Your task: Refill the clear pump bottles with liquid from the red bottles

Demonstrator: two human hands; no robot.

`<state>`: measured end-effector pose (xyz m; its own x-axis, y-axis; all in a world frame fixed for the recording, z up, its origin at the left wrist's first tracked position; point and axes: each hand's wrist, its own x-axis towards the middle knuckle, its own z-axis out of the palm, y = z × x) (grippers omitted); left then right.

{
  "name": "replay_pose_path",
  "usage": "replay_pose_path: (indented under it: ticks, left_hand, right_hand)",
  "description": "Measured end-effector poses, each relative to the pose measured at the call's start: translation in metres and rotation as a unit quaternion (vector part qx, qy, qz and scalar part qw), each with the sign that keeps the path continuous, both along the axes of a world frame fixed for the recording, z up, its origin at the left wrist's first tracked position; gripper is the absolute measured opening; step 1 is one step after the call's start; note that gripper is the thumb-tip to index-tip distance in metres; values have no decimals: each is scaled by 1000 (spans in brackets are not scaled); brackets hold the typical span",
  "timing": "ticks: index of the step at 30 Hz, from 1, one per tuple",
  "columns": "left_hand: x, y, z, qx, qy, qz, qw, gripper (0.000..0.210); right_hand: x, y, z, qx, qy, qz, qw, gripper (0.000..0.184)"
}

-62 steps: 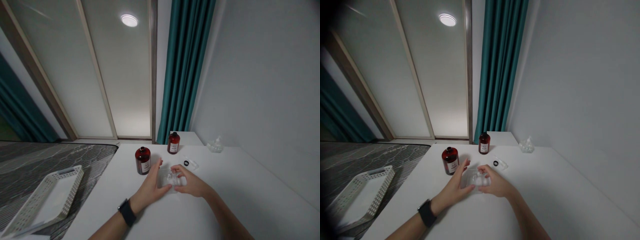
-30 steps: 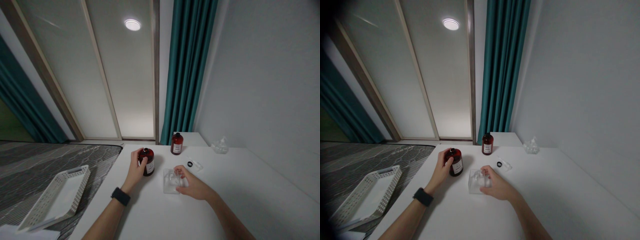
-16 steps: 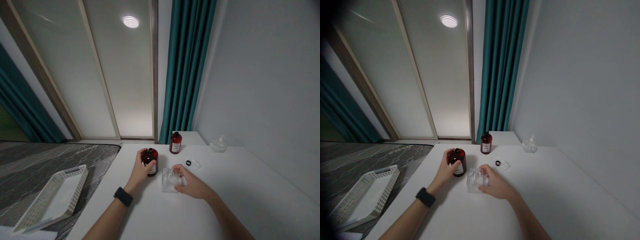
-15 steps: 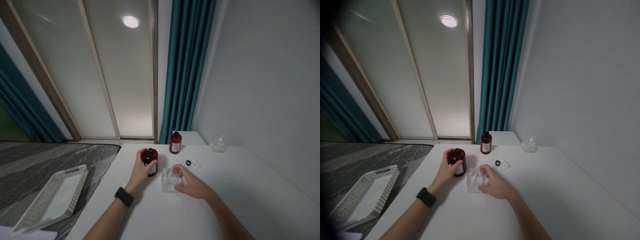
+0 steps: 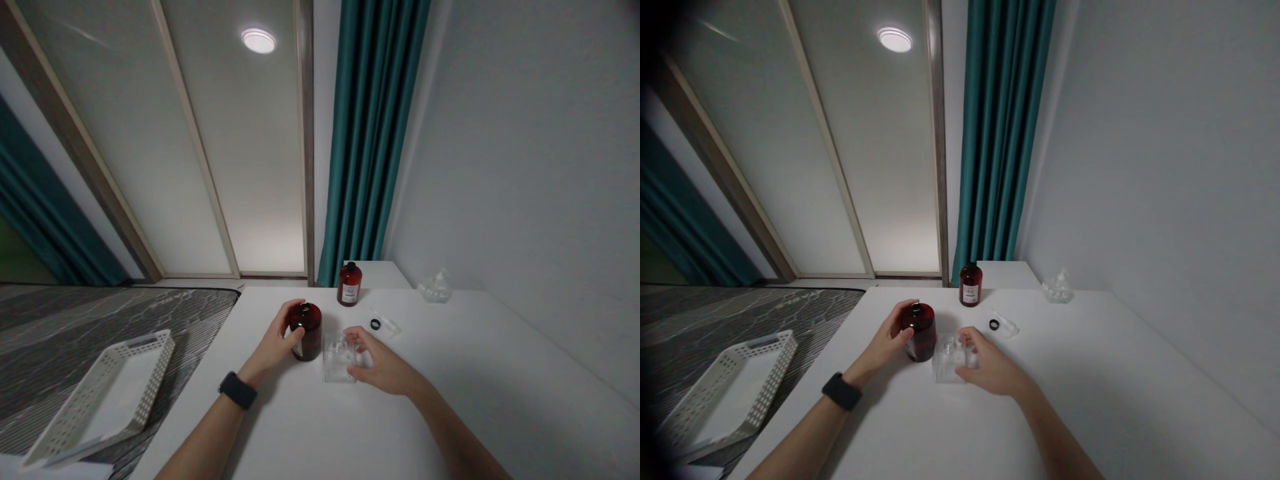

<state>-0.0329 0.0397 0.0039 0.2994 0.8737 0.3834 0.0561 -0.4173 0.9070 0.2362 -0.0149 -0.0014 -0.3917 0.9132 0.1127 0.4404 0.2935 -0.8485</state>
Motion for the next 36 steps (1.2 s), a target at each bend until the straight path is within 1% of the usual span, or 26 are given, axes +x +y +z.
replay_pose_path:
  ticks: [2, 4, 5, 8, 10, 12, 17, 20, 26, 28, 32, 36]
  left_hand:
    - [1, -1, -3, 2, -4, -6, 1000, 57]
    - [5, -4, -8, 2, -10, 10, 1000, 60]
    - [9, -5, -11, 3, -13, 26, 1000, 63]
    - [23, -11, -21, 5, -10, 87, 996, 80]
    - [32, -14, -26, -2, -21, 154, 988, 85]
    - [37, -15, -29, -1, -23, 180, 983, 82]
    - [39, -12, -30, -1, -19, 152, 988, 70]
    - [37, -10, -26, 6, -4, 137, 991, 64]
    - [29, -9, -18, 27, 21, 57, 998, 61]
    - [28, -9, -19, 24, 13, 57, 998, 64]
    - [29, -11, -26, 11, -7, 82, 997, 77]
    - [31, -13, -25, 15, 10, 98, 995, 72]
  right_hand:
    - [1, 2, -2, 8, 2, -12, 1000, 53]
    - [2, 4, -5, 19, 2, -28, 999, 54]
    - [3, 5, -7, 25, 2, -35, 999, 54]
    - [3, 8, -12, 43, 11, -40, 998, 55]
    - [1, 9, -15, 53, 18, -37, 998, 55]
    - [-2, 9, -16, 57, 21, -38, 997, 56]
    - [-10, 10, -18, 59, 19, -43, 997, 58]
    - [-13, 9, -20, 39, 23, -57, 997, 64]
    - [-14, 7, -19, -7, 49, -72, 996, 74]
    - [-14, 8, -20, -17, 65, -81, 994, 80]
    - [-18, 12, -27, -22, 118, -88, 989, 85]
    - [-24, 14, -31, -19, 143, -92, 985, 75]
